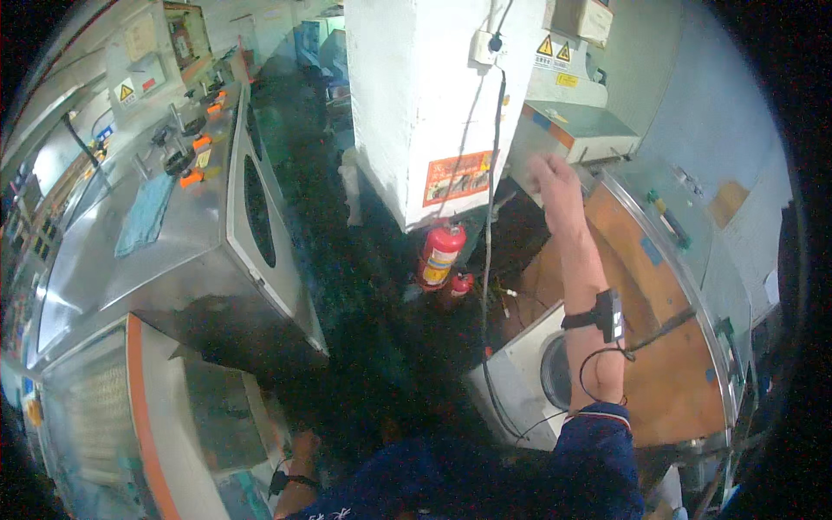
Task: Adjusting a wearable electronic device strapped to the forearm.
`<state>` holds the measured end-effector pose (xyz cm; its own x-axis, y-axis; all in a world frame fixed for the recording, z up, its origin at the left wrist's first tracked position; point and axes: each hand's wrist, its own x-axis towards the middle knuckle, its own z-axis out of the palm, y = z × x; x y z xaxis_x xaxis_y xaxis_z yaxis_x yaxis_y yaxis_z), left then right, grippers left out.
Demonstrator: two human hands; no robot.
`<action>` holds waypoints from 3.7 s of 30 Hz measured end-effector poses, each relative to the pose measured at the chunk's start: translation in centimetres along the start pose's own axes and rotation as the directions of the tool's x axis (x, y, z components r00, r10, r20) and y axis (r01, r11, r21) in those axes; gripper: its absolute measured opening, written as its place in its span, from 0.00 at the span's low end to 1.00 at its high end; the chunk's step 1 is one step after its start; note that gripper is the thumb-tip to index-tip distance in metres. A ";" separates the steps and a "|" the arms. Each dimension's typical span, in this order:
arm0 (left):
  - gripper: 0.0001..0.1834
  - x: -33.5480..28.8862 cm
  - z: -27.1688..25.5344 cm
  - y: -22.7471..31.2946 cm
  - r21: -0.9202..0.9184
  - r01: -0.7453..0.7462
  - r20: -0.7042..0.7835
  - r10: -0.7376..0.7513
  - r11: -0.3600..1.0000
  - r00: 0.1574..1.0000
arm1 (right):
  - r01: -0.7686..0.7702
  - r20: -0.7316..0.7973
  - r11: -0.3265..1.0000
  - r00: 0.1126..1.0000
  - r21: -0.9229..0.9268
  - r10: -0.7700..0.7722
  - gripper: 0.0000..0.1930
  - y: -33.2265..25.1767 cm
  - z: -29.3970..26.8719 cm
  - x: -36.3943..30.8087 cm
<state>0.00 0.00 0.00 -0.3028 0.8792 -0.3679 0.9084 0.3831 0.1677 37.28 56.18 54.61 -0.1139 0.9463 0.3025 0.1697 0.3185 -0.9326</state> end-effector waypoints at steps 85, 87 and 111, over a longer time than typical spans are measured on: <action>0.16 -12.7 -19.6 51.4 -0.644 -0.727 0.403 0.913 0.241 -0.055 | -0.226 -0.525 0.652 0.433 0.724 0.733 0.11 14.1 -20.5 -61.5; 0.16 -21.9 -17.4 54.5 -0.701 -0.698 0.428 0.871 0.149 -0.244 | 0.041 -0.592 0.619 0.349 0.784 0.726 0.06 11.7 -24.1 -68.6; 0.09 -78.0 7.3 67.6 -0.974 -0.144 0.127 0.107 -0.173 -0.986 | 0.501 -0.660 0.865 -0.646 0.013 0.384 0.07 -7.2 -46.8 -128.6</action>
<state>87.13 -44.74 33.34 0.4328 -0.8618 0.2647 -0.3945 0.0829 0.9151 96.49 -65.29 31.65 0.7848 -0.4527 -0.4232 0.0772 0.7491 -0.6580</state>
